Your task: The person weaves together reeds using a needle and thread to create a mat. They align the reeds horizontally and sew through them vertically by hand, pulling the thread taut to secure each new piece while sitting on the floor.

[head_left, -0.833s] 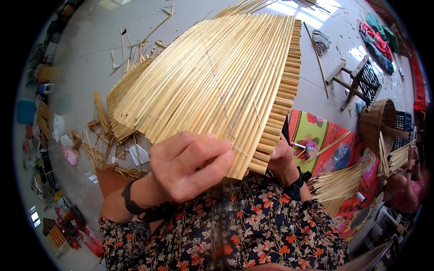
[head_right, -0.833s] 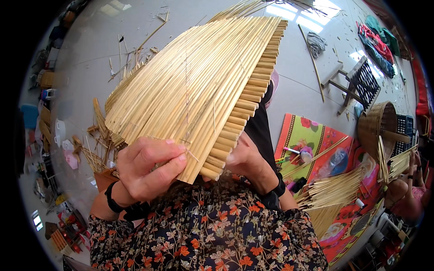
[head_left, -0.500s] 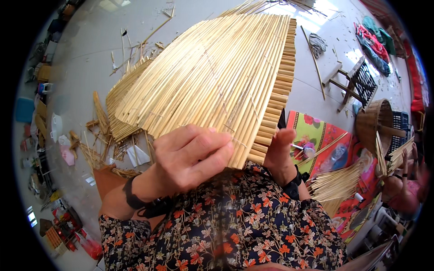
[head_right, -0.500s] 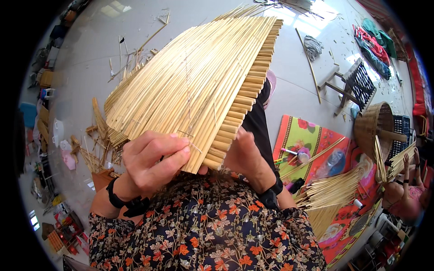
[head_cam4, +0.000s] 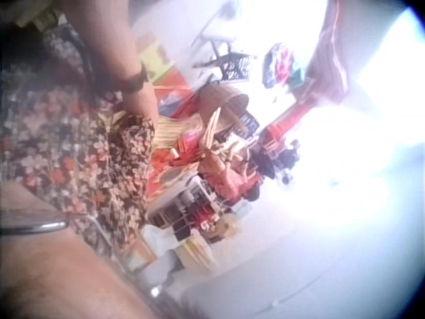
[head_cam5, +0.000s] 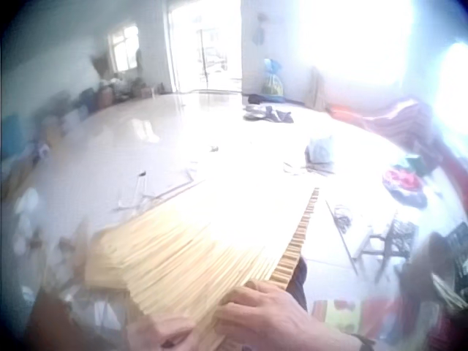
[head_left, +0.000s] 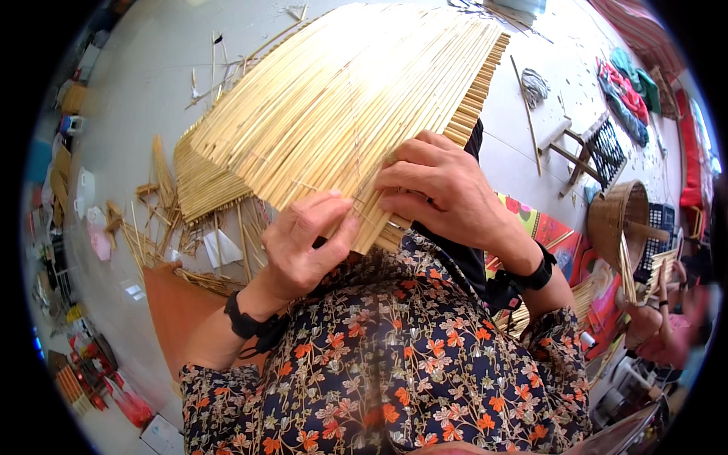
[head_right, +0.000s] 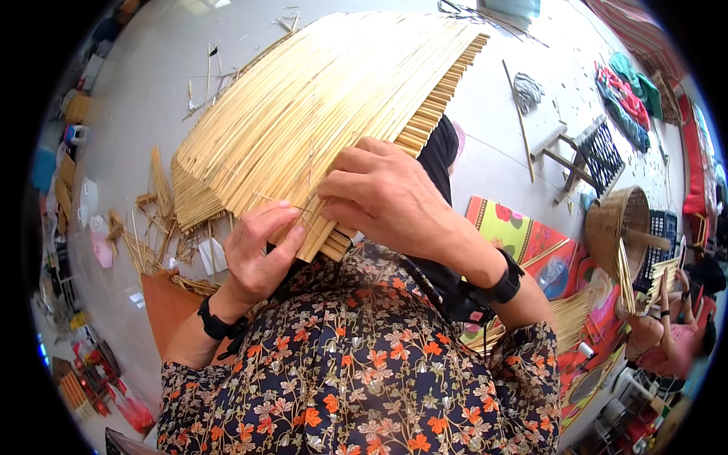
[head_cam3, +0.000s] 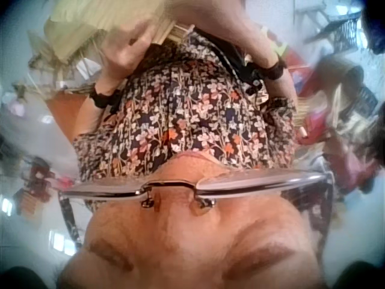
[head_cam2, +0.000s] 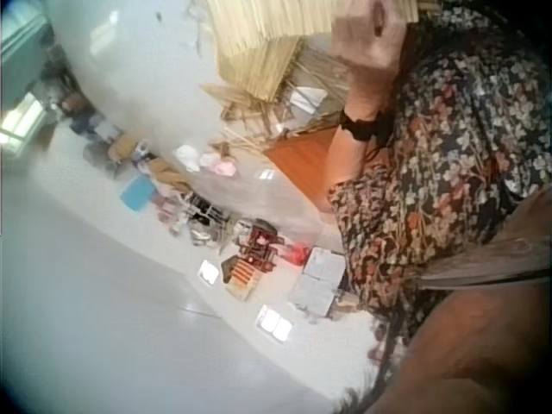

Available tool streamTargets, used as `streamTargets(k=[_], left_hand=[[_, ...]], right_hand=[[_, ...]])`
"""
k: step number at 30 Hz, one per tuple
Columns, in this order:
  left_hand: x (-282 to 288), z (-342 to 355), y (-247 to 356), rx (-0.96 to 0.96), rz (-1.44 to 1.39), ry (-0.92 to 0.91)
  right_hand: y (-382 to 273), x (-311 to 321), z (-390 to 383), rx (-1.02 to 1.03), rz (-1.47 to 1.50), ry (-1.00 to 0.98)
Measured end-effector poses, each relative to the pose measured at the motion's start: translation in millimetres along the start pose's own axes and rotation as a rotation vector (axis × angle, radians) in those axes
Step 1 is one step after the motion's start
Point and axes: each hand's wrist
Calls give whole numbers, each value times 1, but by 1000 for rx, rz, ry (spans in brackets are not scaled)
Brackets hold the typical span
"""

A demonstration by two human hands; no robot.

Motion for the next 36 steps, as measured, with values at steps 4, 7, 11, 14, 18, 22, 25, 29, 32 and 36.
streamTargets(k=[4,7,11,14,18,22,25,29,32,36], left_hand=[[-1,-15,-11,57,76,84],[0,-19,-12,46,32,50],[-4,-42,-10,31,-3,30],[-1,-51,-10,38,-14,23],[-1,-61,-15,51,-50,-15],[0,-73,-26,56,-46,-44],[-5,-80,-30,31,-37,-80],[12,-79,-40,26,-51,-317],[21,-53,-27,234,-207,-304],[-11,-32,-8,467,-4,-50]], right_hand=[[1,-16,25,63,58,-92],[0,-34,30,98,206,-156],[-6,-42,28,171,232,-283],[-5,-52,29,291,205,-230],[5,-63,30,488,131,-264],[1,-84,33,447,195,-131],[-12,-80,54,42,659,-30],[5,-71,59,-424,1239,-319],[7,-73,51,-379,1324,-211],[-25,-47,65,-170,1733,-74]])
Point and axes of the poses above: each hand's wrist, its own z-axis towards the middle knuckle, its own x-axis out of the back of the hand, y = z × x, and after that the axes turned 11 degrees about -z, right-handed
